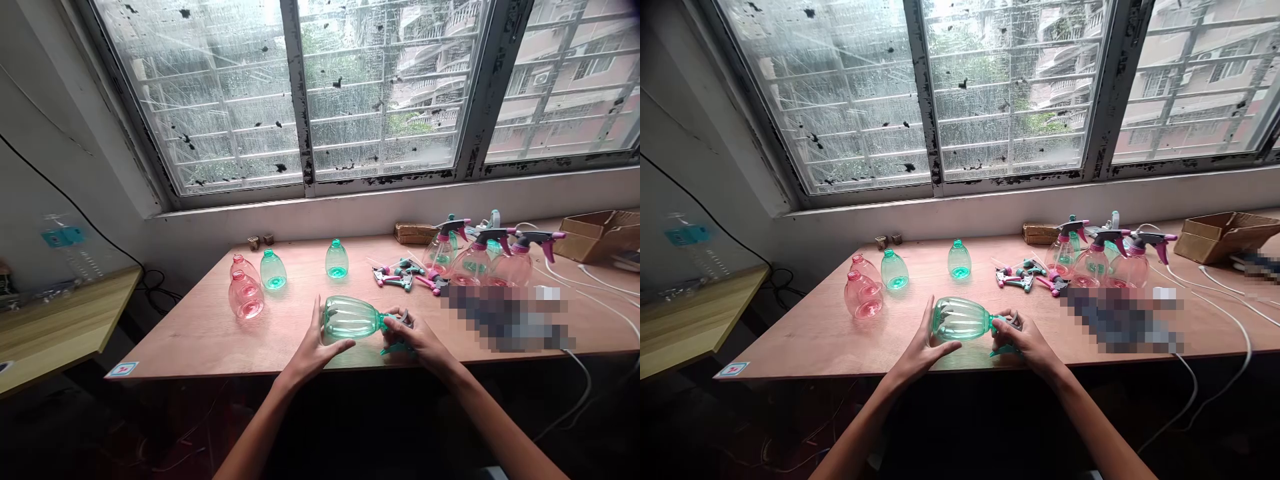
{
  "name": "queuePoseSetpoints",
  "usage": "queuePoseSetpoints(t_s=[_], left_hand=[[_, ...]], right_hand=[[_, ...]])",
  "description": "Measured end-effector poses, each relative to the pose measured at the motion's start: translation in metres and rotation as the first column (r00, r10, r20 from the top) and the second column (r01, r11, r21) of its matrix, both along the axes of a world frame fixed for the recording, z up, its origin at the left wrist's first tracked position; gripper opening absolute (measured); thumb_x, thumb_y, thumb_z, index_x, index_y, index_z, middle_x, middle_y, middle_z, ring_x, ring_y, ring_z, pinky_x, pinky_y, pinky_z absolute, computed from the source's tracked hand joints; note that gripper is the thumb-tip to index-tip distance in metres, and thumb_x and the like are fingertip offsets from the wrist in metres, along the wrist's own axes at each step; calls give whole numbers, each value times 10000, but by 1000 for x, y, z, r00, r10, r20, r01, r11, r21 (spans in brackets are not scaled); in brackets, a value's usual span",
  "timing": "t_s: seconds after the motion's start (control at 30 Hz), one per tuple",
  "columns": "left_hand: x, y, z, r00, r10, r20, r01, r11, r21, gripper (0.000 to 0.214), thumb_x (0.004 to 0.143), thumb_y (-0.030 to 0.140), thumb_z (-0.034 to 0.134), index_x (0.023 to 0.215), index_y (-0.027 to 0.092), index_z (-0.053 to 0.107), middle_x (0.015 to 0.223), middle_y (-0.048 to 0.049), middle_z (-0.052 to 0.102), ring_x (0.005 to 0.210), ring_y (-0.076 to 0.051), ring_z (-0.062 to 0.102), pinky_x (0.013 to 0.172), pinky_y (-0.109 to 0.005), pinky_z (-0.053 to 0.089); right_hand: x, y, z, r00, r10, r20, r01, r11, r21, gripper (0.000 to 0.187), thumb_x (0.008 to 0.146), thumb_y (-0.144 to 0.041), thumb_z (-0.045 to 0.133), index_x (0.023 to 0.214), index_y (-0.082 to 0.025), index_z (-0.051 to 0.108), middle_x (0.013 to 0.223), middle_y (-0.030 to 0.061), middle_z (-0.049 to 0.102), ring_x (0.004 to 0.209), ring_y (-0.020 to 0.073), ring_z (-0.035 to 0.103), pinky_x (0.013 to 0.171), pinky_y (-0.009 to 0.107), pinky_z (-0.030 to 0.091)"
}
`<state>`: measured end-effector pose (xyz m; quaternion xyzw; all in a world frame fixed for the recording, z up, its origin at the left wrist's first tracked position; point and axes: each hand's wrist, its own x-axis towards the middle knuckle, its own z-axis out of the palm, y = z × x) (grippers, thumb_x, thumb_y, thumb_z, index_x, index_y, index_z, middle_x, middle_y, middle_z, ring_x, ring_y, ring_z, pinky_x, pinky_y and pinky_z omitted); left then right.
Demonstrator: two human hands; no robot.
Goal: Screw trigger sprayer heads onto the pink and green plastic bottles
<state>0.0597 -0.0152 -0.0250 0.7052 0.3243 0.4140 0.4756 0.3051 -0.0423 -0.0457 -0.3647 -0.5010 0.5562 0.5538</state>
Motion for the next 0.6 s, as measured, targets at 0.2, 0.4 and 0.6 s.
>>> queuePoseSetpoints(t_s=[0.2,0.4,0.6], left_hand=[[1,2,3,999,-29,17,29,1000,0,926,749,360,809,1512,247,296,1415,-139,493,1292,-311,514,1109,-491,414],[0,1,-5,997,-4,-80,13,993,115,1136,791,360,781,1560,318,-53,1530,-140,376,1412,-303,388,1184,-527,276],[-1,2,-6,995,3,-103,6,996,87,1073,830,415,730,1570,232,-24,1512,-188,390,1408,-334,389,1178,-542,279]], right_hand=[[0,0,0,1000,1,11,-1,1000,-8,346,833,-452,743,954,-180,567,714,-3,676,606,183,666,627,324,543],[0,1,-2,1000,-13,-5,13,1000,-4,368,821,-481,744,941,-184,563,713,1,678,605,188,667,640,335,541],[0,-1,1,999,-21,32,22,1000,-18,395,806,-499,750,961,-185,566,727,10,685,619,202,671,639,347,545]])
